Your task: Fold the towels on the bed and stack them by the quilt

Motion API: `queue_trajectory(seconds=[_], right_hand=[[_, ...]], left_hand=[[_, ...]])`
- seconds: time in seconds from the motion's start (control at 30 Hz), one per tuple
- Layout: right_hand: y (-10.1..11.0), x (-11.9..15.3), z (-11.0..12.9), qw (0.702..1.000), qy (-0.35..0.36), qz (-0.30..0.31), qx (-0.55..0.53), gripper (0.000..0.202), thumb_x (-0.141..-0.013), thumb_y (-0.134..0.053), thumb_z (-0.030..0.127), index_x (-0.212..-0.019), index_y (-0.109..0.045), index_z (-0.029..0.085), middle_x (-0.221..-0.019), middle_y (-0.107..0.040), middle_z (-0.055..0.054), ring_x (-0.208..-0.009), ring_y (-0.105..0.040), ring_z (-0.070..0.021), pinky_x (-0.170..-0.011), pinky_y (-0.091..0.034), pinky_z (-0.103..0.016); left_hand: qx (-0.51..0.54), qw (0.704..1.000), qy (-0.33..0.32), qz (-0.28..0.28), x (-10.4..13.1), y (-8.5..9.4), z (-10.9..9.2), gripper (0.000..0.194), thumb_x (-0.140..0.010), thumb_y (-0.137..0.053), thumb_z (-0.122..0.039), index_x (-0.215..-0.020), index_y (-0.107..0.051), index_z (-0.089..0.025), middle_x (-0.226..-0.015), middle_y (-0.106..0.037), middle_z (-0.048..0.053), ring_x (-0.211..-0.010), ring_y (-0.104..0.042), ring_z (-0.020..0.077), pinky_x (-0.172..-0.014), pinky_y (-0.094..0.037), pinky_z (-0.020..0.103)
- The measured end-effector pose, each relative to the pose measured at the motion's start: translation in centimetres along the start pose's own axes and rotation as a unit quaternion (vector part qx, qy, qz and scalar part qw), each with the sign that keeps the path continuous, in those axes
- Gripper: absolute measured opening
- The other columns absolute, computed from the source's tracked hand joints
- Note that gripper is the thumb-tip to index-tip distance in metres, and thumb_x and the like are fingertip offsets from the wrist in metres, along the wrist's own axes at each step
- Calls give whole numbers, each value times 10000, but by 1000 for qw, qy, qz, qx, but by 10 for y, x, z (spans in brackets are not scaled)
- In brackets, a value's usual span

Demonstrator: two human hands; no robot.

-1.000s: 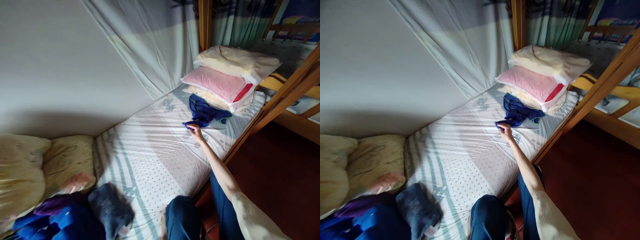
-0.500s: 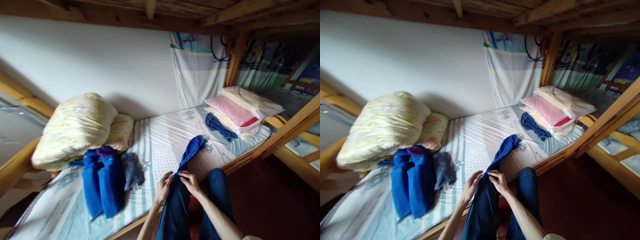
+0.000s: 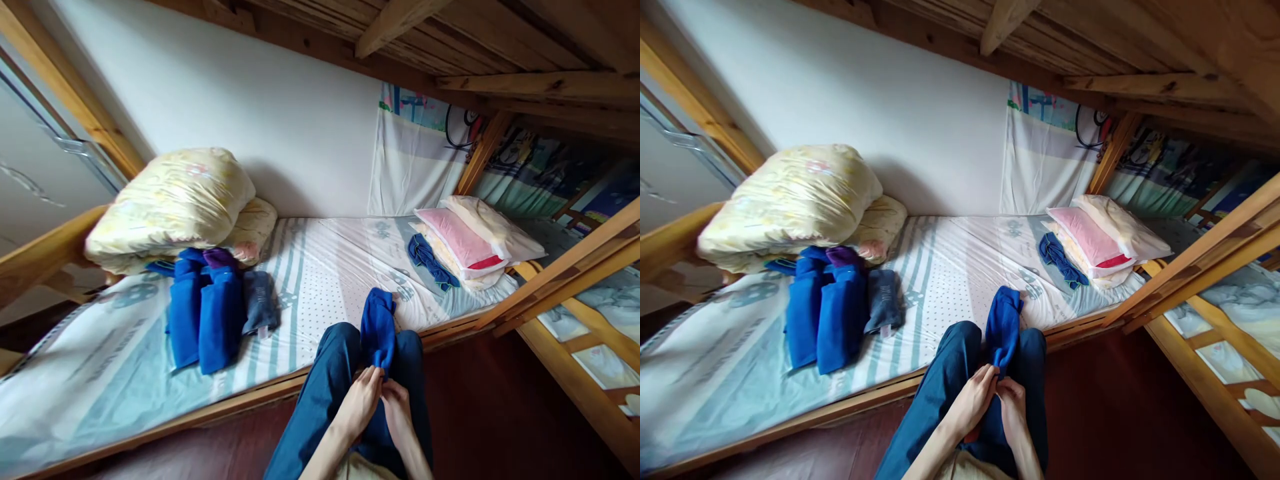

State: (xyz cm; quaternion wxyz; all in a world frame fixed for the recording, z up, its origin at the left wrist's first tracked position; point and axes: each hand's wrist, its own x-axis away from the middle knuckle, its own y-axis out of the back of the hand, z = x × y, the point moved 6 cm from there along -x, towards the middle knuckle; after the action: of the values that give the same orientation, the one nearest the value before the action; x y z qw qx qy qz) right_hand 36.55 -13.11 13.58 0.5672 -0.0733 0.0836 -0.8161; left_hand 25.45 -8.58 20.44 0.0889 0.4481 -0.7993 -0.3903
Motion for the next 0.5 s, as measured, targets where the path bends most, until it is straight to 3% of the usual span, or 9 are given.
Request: queue_trajectory(seconds=[0.1, 0.2, 0.3, 0.4, 0.5], right_hand=[[12, 15, 17, 998, 16, -2, 60, 336, -799, -825, 577, -869, -803, 250, -808, -789, -48, -747, -774, -242, -699, -652, -324], [15, 30, 56, 985, 83, 7, 152, 303, -909, -751, 431, -1167, -790, 278, -1105, -807, -83, -966, -791, -245, -831, -664, -337], [-7, 48, 100, 940, 178, 142, 254, 372, -949, -690, 278, -1314, -746, 319, -1364, -728, -97, -1261, -703, -275, -1060, -600, -417], [-35, 63, 121, 894, 172, 265, 319, 330, -954, -680, 210, -1256, -770, 311, -1171, -791, -75, -1134, -750, -246, -1023, -607, -368], [-52, 65, 125, 884, 138, 269, 356, 133, -980, -690, 249, -1037, -809, 272, -937, -780, -27, -851, -754, -179, -847, -607, -265]], left_hand=[[0, 999, -8, -37, 25, 11, -13, 317, -1037, -321, -117, -1034, -626, -202, -889, -682, 49, -805, -691, 184, -776, -604, 311], [-36, 996, -50, -66, 47, 28, -35, 294, -1036, -355, -88, -1026, -625, -203, -895, -698, 39, -799, -702, 175, -796, -610, 307], [-72, 986, -128, -81, 69, 46, -62, 286, -1031, -379, -78, -1093, -630, -200, -896, -706, 36, -800, -709, 172, -793, -611, 293], [-97, 975, -175, -92, 87, 69, -74, 318, -1041, -368, -97, -1161, -645, -200, -877, -711, 42, -758, -692, 166, -763, -607, 269], [-119, 966, -195, -121, 103, 96, -65, 360, -1056, -359, -145, -1237, -660, -223, -876, -727, 51, -752, -685, 173, -759, -609, 257]])
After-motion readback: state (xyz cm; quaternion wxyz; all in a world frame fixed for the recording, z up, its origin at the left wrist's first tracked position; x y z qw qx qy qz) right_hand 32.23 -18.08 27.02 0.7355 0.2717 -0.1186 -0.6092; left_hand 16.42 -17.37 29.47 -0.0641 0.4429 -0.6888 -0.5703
